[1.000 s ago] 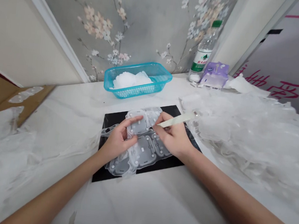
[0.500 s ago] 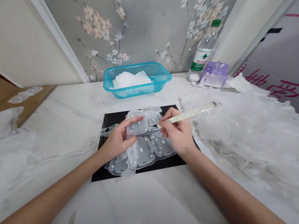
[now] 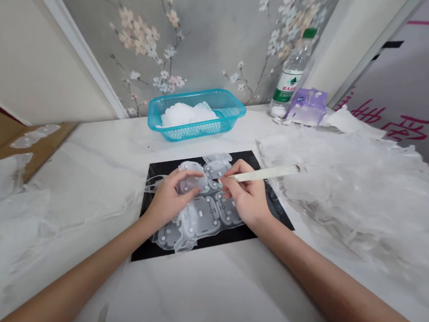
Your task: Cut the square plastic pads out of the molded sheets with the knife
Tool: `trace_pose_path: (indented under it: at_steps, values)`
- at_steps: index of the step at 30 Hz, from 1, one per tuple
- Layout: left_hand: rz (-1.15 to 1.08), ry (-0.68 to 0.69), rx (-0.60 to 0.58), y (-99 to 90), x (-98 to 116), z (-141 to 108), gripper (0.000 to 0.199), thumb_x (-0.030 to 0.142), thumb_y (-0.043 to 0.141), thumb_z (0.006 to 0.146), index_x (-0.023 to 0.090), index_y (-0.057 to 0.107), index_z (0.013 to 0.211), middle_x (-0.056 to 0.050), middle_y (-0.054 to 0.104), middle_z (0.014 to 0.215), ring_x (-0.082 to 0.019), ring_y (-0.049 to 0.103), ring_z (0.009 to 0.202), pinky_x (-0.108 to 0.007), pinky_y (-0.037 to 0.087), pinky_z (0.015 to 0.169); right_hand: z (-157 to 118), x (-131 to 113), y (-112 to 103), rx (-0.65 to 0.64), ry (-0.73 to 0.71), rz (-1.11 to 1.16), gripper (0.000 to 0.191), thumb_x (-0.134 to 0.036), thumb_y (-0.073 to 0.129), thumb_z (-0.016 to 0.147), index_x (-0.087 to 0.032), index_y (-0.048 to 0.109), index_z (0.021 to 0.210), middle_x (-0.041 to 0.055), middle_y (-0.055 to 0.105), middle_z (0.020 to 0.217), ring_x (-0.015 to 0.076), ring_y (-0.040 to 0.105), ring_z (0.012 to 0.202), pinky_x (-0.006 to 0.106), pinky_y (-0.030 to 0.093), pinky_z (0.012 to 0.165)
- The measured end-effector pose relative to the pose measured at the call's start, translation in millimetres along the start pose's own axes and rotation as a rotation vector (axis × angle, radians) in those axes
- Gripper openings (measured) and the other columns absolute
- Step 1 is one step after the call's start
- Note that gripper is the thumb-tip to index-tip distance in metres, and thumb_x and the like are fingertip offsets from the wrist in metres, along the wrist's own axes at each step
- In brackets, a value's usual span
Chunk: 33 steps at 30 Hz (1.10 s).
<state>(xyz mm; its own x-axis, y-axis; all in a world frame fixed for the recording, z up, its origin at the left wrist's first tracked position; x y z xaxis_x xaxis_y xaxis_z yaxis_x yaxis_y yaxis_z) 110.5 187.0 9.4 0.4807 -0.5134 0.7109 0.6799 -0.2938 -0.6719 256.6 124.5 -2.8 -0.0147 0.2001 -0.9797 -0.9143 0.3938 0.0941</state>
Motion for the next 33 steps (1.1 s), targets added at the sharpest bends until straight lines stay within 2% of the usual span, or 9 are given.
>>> trace_pose_path:
  at_steps: [3, 4, 7, 10, 14, 18, 25, 33]
  values:
    - [-0.078, 0.009, -0.164, 16.5, -1, 2, 0.026, 0.023, 0.053, 0.083, 0.023, 0.068, 0.105, -0.004, 0.067, 0.109, -0.022, 0.059, 0.104, -0.037, 0.044, 0.093, -4, -8, -4, 0.064, -0.050, 0.009, 0.013, -0.021, 0.057, 0.074, -0.021, 0.046, 0.067, -0.0066, 0.048, 0.054, 0.0080, 0.045, 0.045, 0.021, 0.034, 0.043]
    - [-0.114, -0.001, -0.185, 18.8, -1, 1, 0.027, 0.023, 0.051, 0.085, 0.023, 0.067, 0.107, -0.004, 0.066, 0.112, -0.022, 0.059, 0.107, -0.036, 0.043, 0.095, -5, -11, -6, 0.080, -0.080, 0.002, 0.013, -0.021, 0.057, 0.075, -0.021, 0.047, 0.068, -0.0065, 0.048, 0.055, 0.0081, 0.046, 0.046, 0.021, 0.035, 0.044]
    - [-0.172, -0.072, -0.092, 11.7, -8, 0, 0.037, 0.031, 0.059, 0.082, 0.021, 0.061, 0.118, -0.005, 0.062, 0.123, -0.024, 0.054, 0.117, -0.036, 0.040, 0.101, -9, -19, -9, 0.117, -0.165, -0.017, 0.012, -0.020, 0.057, 0.077, -0.020, 0.047, 0.070, -0.0062, 0.047, 0.057, 0.0085, 0.048, 0.050, 0.022, 0.037, 0.048]
    - [-0.223, -0.099, 0.030, 1.7, -10, -2, 0.053, 0.032, 0.068, 0.074, 0.019, 0.056, 0.124, -0.006, 0.058, 0.129, -0.025, 0.049, 0.122, -0.037, 0.039, 0.104, -12, -19, -8, 0.113, -0.178, -0.010, 0.013, -0.021, 0.056, 0.080, -0.021, 0.047, 0.071, -0.0060, 0.046, 0.058, 0.0085, 0.048, 0.050, 0.023, 0.038, 0.048]
    - [-0.456, -0.160, -0.007, 7.7, -14, -3, 0.053, 0.027, 0.064, 0.076, 0.017, 0.053, 0.127, -0.008, 0.055, 0.132, -0.023, 0.064, 0.101, -0.035, 0.053, 0.087, -15, -13, 4, 0.029, -0.151, 0.015, 0.013, -0.022, 0.056, 0.081, -0.021, 0.046, 0.073, -0.0057, 0.045, 0.058, 0.0086, 0.046, 0.050, 0.023, 0.036, 0.047]
    - [-0.546, -0.190, -0.036, 9.3, -20, -3, 0.055, 0.024, 0.064, 0.077, 0.024, 0.051, 0.130, -0.006, 0.055, 0.132, -0.015, 0.069, 0.079, -0.034, 0.054, 0.085, -15, -6, 14, -0.037, -0.109, 0.004, 0.015, -0.023, 0.054, 0.082, -0.022, 0.043, 0.072, -0.0057, 0.044, 0.058, 0.0080, 0.042, 0.048, 0.021, 0.032, 0.044]
    - [-0.591, -0.159, -0.086, 10.9, -20, -6, 0.055, 0.026, 0.064, 0.079, 0.030, 0.048, 0.132, -0.005, 0.051, 0.136, -0.015, 0.069, 0.080, -0.030, 0.056, 0.079, -15, -11, 19, -0.075, -0.128, -0.130, 0.018, -0.021, 0.054, 0.080, -0.021, 0.041, 0.067, -0.0053, 0.045, 0.057, 0.0083, 0.044, 0.050, 0.021, 0.034, 0.046]
    - [-0.583, -0.140, -0.099, 12.4, -15, -7, 0.057, 0.026, 0.065, 0.079, 0.026, 0.047, 0.133, -0.007, 0.053, 0.134, -0.015, 0.069, 0.079, -0.032, 0.056, 0.082, -14, -15, 18, -0.073, -0.136, -0.167, 0.020, -0.018, 0.055, 0.076, -0.020, 0.040, 0.063, -0.0070, 0.040, 0.053, 0.0064, 0.036, 0.046, 0.020, 0.029, 0.044]
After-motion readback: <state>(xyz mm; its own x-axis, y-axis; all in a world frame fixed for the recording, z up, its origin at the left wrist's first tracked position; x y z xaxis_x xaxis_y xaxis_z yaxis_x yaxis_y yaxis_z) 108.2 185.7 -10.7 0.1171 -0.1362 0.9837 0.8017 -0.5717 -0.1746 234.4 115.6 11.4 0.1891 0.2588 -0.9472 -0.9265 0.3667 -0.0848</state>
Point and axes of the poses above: each hand's wrist, its own z-axis towards the middle knuckle, its own y-axis out of the palm, x = y × z, the point moved 10 cm from there along z, towards the middle knuckle
